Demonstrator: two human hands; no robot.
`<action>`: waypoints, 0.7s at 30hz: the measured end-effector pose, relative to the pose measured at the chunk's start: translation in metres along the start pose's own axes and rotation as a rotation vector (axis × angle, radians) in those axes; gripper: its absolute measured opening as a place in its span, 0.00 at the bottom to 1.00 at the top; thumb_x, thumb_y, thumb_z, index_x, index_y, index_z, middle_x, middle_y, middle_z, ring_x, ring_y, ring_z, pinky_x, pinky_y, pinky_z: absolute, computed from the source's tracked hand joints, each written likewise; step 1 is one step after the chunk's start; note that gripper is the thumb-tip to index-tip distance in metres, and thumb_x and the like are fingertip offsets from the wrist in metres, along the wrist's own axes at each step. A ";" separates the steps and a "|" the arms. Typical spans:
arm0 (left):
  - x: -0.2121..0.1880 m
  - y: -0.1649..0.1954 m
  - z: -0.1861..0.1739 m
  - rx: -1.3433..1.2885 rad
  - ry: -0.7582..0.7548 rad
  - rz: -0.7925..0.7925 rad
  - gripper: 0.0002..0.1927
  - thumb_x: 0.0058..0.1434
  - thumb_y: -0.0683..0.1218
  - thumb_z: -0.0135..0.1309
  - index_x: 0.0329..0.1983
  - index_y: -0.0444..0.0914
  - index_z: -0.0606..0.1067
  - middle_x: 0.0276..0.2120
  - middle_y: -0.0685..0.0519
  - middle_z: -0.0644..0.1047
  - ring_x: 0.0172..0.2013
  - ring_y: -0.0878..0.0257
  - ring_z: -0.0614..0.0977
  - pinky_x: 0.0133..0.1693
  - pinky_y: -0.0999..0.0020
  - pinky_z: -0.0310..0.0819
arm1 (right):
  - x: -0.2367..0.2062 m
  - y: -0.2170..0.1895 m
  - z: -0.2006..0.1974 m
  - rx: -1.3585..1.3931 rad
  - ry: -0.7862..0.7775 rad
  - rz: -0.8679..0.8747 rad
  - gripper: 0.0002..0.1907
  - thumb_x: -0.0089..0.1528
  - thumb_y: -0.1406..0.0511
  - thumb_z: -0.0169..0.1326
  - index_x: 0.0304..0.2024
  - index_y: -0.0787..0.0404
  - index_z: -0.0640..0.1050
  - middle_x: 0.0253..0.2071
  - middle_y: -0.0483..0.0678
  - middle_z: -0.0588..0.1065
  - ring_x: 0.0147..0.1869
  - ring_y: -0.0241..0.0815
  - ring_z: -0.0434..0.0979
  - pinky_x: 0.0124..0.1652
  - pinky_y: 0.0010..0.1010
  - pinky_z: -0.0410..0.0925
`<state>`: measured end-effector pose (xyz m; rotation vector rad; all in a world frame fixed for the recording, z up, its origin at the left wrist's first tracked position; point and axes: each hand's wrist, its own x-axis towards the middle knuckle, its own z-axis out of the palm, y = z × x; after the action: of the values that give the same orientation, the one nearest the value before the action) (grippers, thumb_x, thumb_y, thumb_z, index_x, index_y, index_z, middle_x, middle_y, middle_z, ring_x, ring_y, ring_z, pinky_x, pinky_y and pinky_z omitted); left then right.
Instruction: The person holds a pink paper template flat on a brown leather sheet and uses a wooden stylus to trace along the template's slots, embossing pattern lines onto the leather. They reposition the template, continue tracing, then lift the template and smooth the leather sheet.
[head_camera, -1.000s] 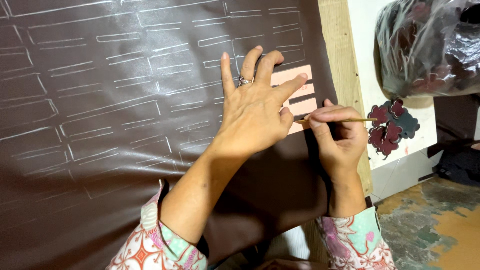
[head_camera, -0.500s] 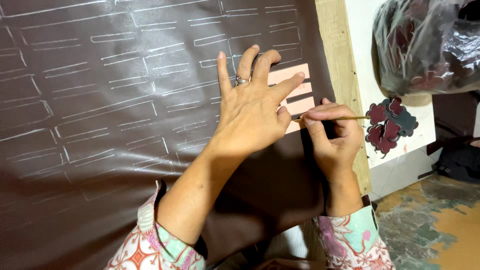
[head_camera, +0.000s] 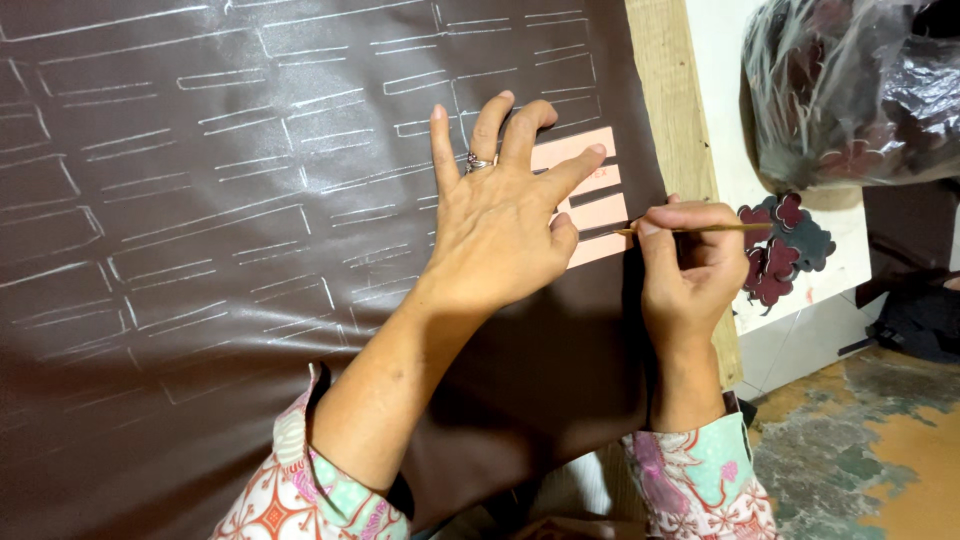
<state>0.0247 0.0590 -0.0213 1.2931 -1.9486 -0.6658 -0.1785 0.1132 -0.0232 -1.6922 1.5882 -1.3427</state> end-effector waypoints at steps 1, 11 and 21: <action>0.000 0.000 0.000 0.002 0.001 0.001 0.28 0.49 0.46 0.58 0.57 0.52 0.80 0.64 0.46 0.65 0.71 0.42 0.54 0.67 0.27 0.24 | 0.000 0.000 0.000 0.012 0.013 0.002 0.07 0.72 0.79 0.55 0.48 0.66 0.72 0.42 0.50 0.76 0.46 0.35 0.78 0.68 0.29 0.67; -0.001 -0.001 0.000 -0.003 0.012 0.007 0.28 0.49 0.46 0.58 0.57 0.53 0.80 0.64 0.46 0.65 0.71 0.42 0.55 0.67 0.27 0.24 | 0.002 0.005 -0.002 0.064 0.071 0.071 0.09 0.70 0.79 0.56 0.48 0.67 0.71 0.44 0.51 0.76 0.46 0.36 0.79 0.54 0.25 0.73; 0.000 0.002 -0.002 -0.001 0.009 0.001 0.27 0.51 0.46 0.58 0.57 0.54 0.80 0.64 0.46 0.65 0.70 0.42 0.55 0.68 0.27 0.26 | 0.041 0.003 -0.018 0.322 0.057 0.224 0.09 0.69 0.76 0.57 0.49 0.65 0.72 0.43 0.50 0.77 0.45 0.35 0.78 0.49 0.24 0.73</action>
<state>0.0252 0.0595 -0.0186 1.2921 -1.9421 -0.6592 -0.2016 0.0797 -0.0047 -1.2583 1.4495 -1.4493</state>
